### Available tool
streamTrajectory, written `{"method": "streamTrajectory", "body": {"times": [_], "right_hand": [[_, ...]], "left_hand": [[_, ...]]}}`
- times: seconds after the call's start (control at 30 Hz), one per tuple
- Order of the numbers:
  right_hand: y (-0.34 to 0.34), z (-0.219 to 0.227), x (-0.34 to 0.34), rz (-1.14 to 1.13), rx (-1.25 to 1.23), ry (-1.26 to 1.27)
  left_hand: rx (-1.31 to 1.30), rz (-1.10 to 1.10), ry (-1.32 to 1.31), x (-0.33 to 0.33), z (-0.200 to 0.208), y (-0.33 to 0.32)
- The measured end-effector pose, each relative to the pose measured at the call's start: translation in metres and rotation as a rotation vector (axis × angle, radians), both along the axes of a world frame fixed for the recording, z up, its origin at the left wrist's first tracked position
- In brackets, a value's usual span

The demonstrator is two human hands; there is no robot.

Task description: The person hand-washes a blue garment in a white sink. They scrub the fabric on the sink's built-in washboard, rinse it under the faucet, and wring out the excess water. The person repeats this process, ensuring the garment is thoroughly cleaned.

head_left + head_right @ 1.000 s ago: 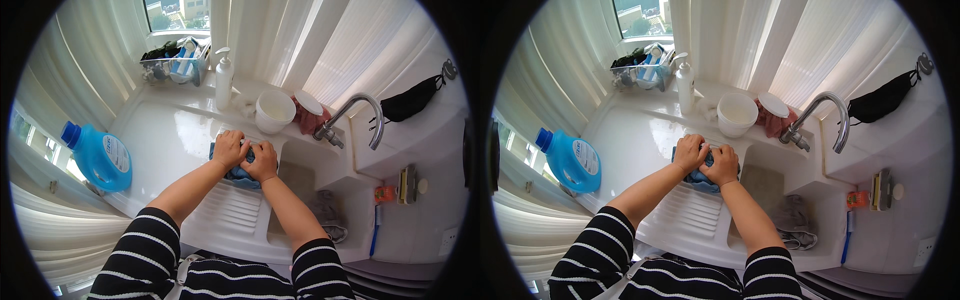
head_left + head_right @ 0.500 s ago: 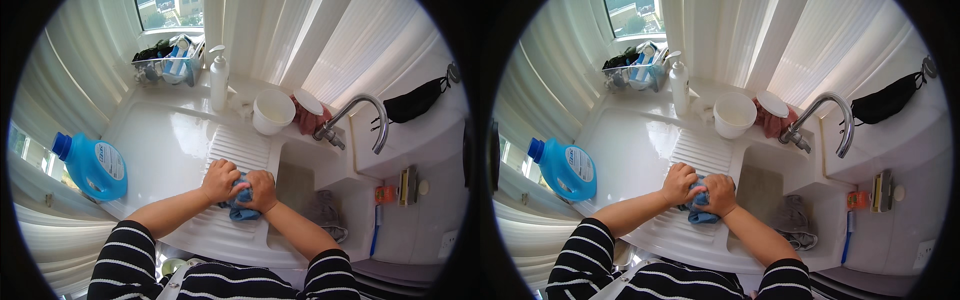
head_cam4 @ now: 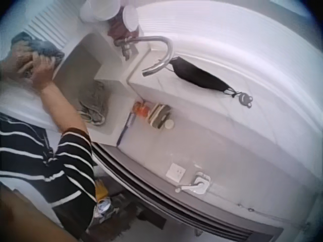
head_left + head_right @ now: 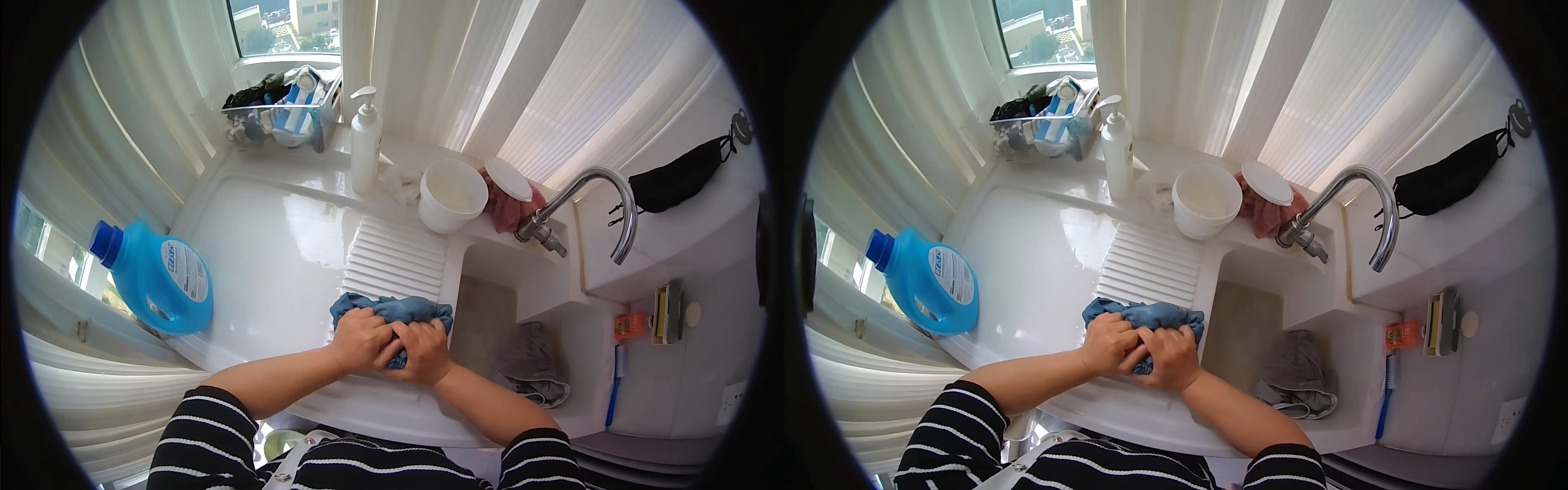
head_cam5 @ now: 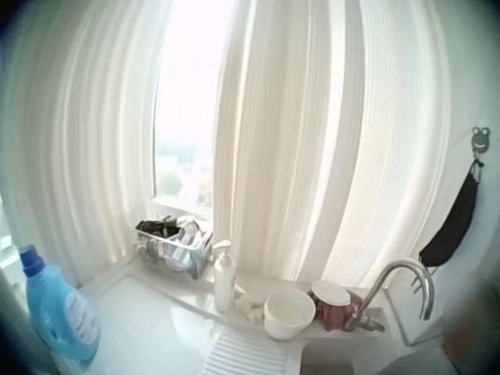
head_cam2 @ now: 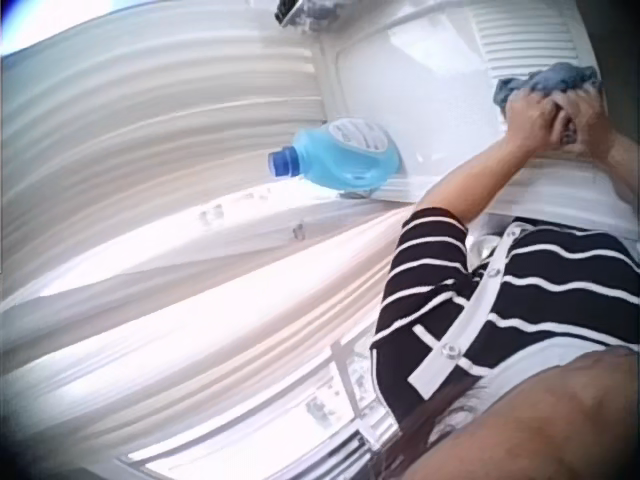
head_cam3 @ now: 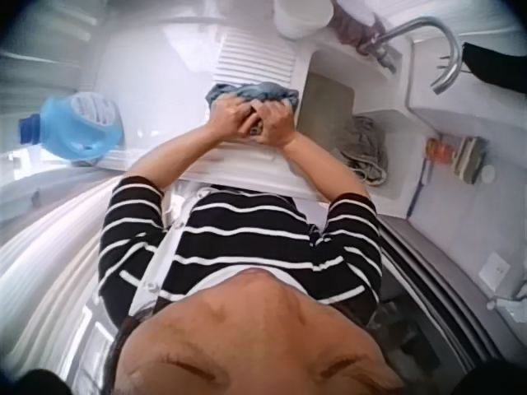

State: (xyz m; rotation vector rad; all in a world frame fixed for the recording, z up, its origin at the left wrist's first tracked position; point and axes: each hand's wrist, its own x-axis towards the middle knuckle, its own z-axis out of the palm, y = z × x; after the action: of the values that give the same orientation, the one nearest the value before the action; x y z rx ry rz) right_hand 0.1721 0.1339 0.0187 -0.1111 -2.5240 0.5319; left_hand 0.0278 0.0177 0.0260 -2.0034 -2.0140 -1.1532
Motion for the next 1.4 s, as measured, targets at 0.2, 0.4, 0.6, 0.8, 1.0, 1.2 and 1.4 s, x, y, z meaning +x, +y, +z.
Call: {"method": "streamTrajectory", "body": {"times": [0.2,0.4,0.6,0.8,1.0,1.2,1.4], "right_hand": [[0.071,0.008,-0.083,-0.233,0.010,-0.058],[0.036,0.019,-0.033,-0.203,-0.067,-0.167],[-0.009,-0.009,0.028,-0.047,-0.140,0.044],[0.068,-0.018,-0.051,-0.218,-0.206,0.077],[0.029,0.007,0.015,-0.135,-0.373,0.004],[-0.003,0.000,0.083,-0.312,-0.693,0.002],[-0.021,0.012,0.059,-0.396,-1.061,-0.001]], "left_hand": [[-0.080,0.413,-0.113,-0.062,-0.002,0.093],[-0.199,0.158,-0.108,-0.058,0.005,0.034],[-0.038,-0.056,0.150,0.010,0.016,-0.025],[0.009,0.252,-0.024,-0.032,-0.008,0.065],[0.107,0.089,-0.124,-0.021,0.004,0.003],[0.079,-0.012,-0.135,0.024,0.020,-0.065],[-0.016,-0.195,0.078,0.058,0.036,-0.076]]}}
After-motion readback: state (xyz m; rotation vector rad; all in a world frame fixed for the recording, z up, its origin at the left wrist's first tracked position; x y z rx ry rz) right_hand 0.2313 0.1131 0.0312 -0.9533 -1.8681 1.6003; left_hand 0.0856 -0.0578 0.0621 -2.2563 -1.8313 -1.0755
